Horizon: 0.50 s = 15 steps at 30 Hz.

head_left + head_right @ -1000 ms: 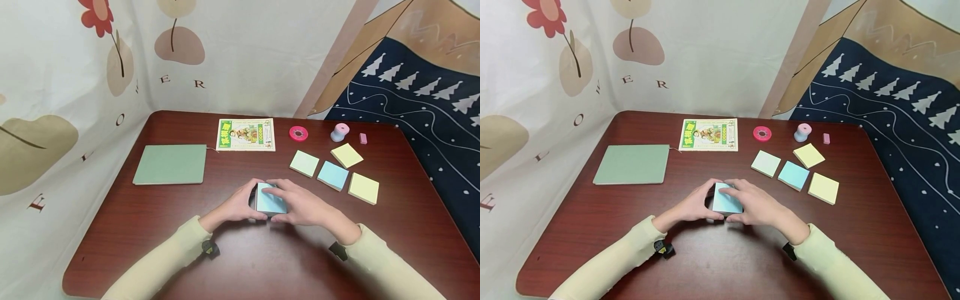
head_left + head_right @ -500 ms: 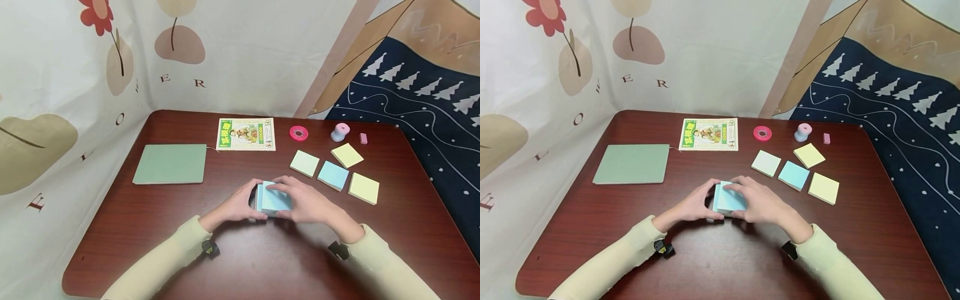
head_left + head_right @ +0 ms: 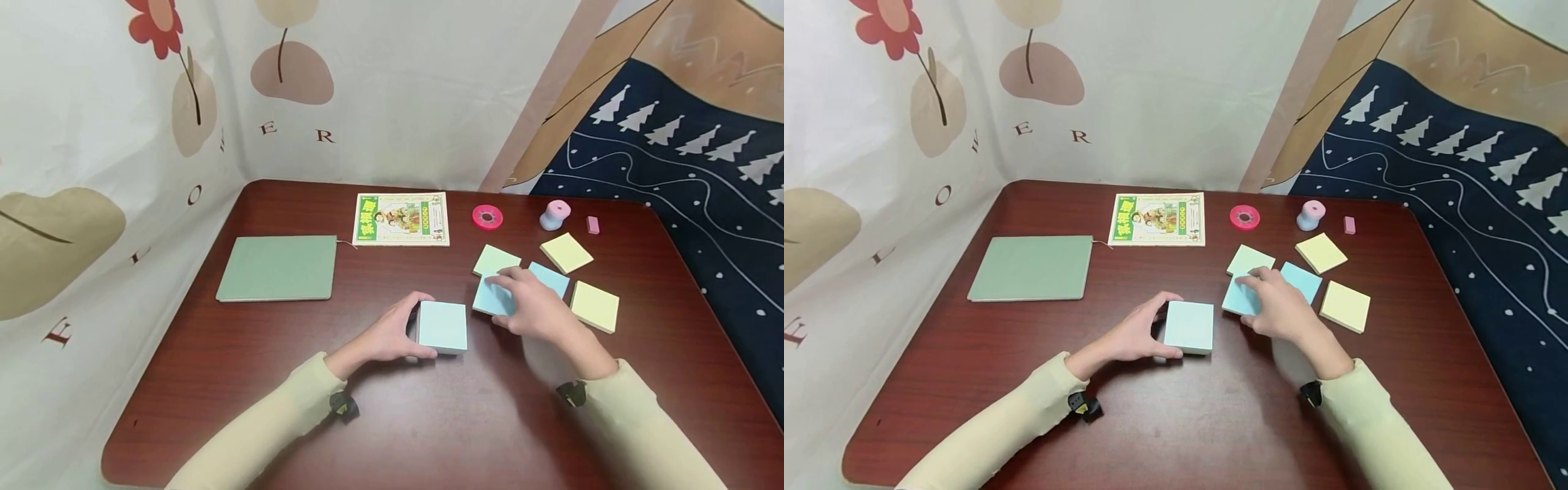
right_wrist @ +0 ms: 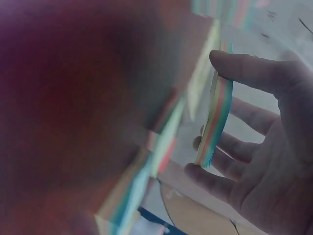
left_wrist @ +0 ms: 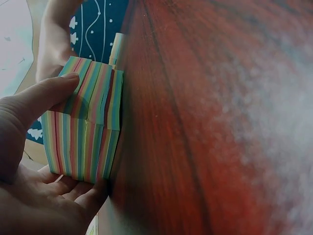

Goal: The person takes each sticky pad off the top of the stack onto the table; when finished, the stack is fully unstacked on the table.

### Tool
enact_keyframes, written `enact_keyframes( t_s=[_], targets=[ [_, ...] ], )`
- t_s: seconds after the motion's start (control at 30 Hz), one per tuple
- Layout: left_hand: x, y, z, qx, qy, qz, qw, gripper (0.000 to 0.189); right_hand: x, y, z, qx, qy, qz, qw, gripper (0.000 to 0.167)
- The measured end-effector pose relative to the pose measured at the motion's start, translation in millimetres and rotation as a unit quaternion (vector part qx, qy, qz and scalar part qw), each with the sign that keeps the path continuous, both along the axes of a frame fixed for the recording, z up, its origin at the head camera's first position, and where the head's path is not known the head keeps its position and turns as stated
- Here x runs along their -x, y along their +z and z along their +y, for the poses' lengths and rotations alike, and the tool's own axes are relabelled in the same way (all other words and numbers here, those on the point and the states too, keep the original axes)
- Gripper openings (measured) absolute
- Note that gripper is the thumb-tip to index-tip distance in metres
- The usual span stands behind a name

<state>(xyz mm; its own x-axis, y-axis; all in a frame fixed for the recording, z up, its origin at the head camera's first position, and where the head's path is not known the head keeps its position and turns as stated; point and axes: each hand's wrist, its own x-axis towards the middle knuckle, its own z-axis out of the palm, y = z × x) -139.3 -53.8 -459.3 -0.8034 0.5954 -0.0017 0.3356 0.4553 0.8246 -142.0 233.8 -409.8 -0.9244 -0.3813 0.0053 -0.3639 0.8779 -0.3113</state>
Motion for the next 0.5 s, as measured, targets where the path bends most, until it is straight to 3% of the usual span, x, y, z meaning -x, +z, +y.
enact_keyframes(
  t_s=[0.2,0.5],
  targets=[
    [-0.5,-0.1,-0.1,-0.003,-0.001,0.002,1.0000,0.085,-0.4,-18.1,-12,-0.012,0.023,-0.001,0.9996,0.063],
    [-0.4,-0.2,-0.3,-0.002,-0.003,0.005,1.0000,0.084,3.5,-22.5,-20,-0.034,0.016,-0.012,0.9992,0.059]
  ],
)
